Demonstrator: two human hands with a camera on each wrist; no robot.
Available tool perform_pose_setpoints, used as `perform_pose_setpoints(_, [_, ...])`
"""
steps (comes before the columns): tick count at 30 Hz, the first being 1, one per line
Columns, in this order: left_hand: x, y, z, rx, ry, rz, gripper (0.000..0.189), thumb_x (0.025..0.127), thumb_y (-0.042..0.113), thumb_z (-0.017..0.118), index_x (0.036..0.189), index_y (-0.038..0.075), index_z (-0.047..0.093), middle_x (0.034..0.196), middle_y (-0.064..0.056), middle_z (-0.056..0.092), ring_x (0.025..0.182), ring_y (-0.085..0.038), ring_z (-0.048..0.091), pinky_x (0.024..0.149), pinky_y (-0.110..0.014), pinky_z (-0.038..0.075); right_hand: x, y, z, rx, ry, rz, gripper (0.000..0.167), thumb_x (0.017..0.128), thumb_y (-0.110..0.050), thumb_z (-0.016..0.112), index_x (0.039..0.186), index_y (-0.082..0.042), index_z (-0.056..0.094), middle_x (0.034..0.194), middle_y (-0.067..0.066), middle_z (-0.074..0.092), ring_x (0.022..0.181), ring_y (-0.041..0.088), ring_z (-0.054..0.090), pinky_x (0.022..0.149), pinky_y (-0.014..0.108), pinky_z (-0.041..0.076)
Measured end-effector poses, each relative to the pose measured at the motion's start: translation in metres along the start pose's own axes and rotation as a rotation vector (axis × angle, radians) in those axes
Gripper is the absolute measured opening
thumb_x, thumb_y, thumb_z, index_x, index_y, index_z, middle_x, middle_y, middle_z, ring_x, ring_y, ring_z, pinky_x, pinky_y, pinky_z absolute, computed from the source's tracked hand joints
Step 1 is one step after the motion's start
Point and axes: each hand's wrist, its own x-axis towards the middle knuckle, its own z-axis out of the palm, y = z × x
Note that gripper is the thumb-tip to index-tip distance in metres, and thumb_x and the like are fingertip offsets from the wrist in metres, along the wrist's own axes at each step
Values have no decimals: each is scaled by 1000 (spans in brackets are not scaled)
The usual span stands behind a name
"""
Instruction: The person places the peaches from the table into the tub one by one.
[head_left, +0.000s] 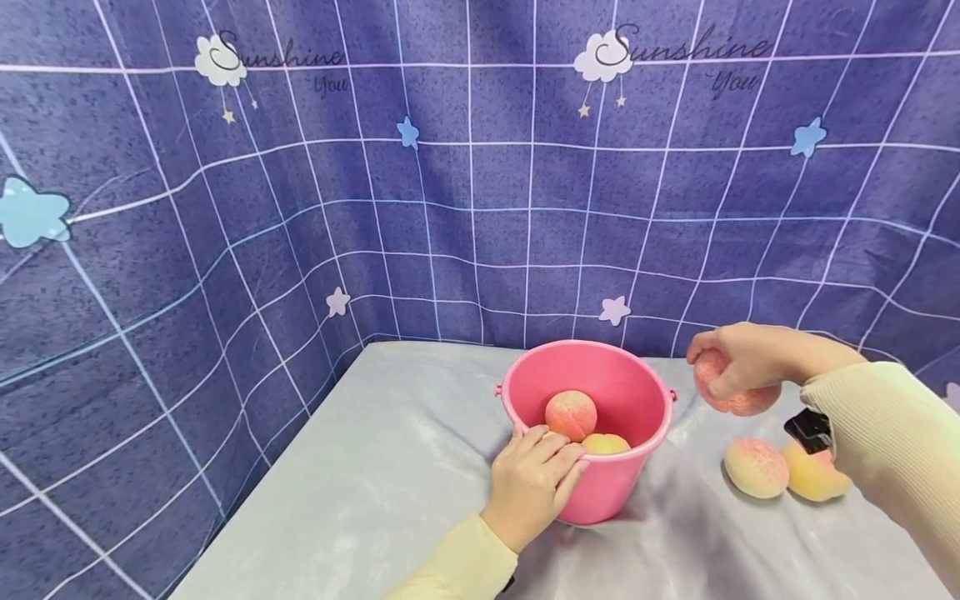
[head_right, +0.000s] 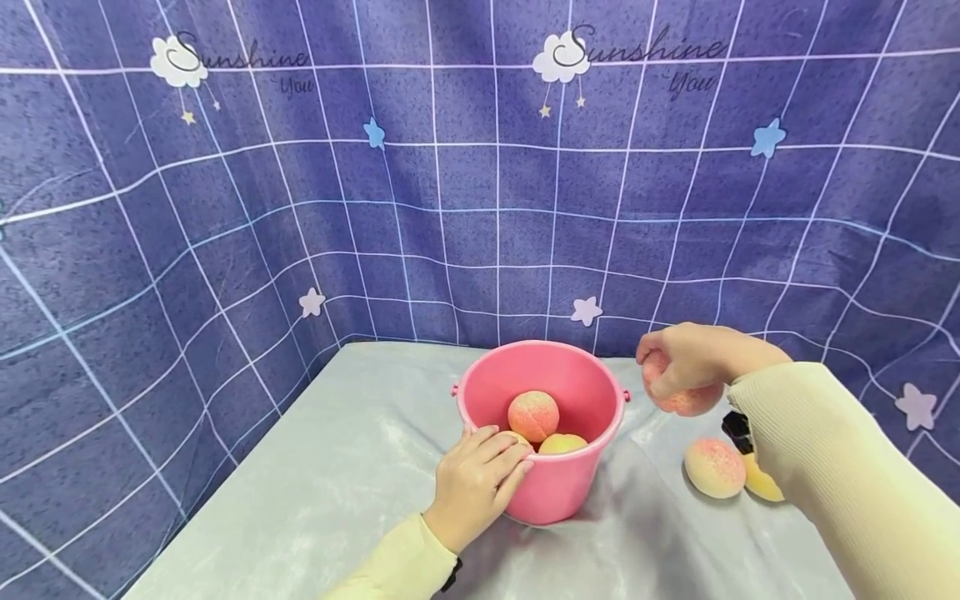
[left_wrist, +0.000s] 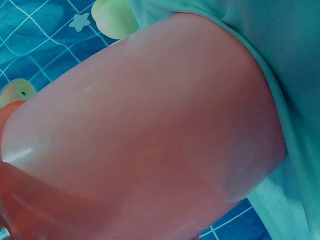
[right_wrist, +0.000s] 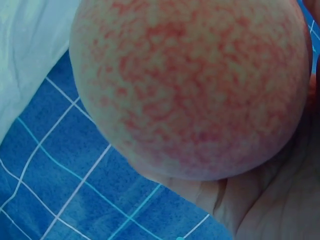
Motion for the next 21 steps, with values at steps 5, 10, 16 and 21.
perform_pose_setpoints(5, [1, 0, -1, 17, 10, 20, 28, 98, 31, 49, 89, 23, 74, 85, 9, 66, 84, -15, 61, 77, -39, 51, 3, -6, 0, -3, 14, -25, 41, 63, -22, 73, 102, -11, 64, 82, -2, 61, 73, 15, 54, 62, 31, 45])
perform_pose_setpoints(10, [0, -2, -2, 14, 12, 32, 31, 99, 31, 47, 91, 23, 76, 84, 8, 67, 85, -16, 62, 77, -38, 52, 6, -15, -1, -9, 34, -36, 40, 63, -22, 73, 101, -12, 65, 83, -3, 61, 72, 14, 54, 61, 30, 45])
perform_pose_setpoints(16, [-4, -4, -2, -17, -56, 36, 28, 97, 31, 49, 100, 20, 75, 98, 3, 69, 97, -21, 64, 85, -43, 51, 7, -25, -3, -102, 172, -75, 41, 63, -23, 73, 101, -13, 65, 87, -1, 59, 73, 14, 54, 59, 33, 45])
perform_pose_setpoints(21, [-15, -7, -4, -48, -163, 56, 32, 91, 35, 57, 115, 18, 70, 121, -4, 64, 117, -29, 56, 90, -53, 47, 10, -40, 1, -134, 254, -86, 41, 63, -25, 72, 102, -16, 66, 87, -4, 57, 70, 12, 54, 58, 35, 45])
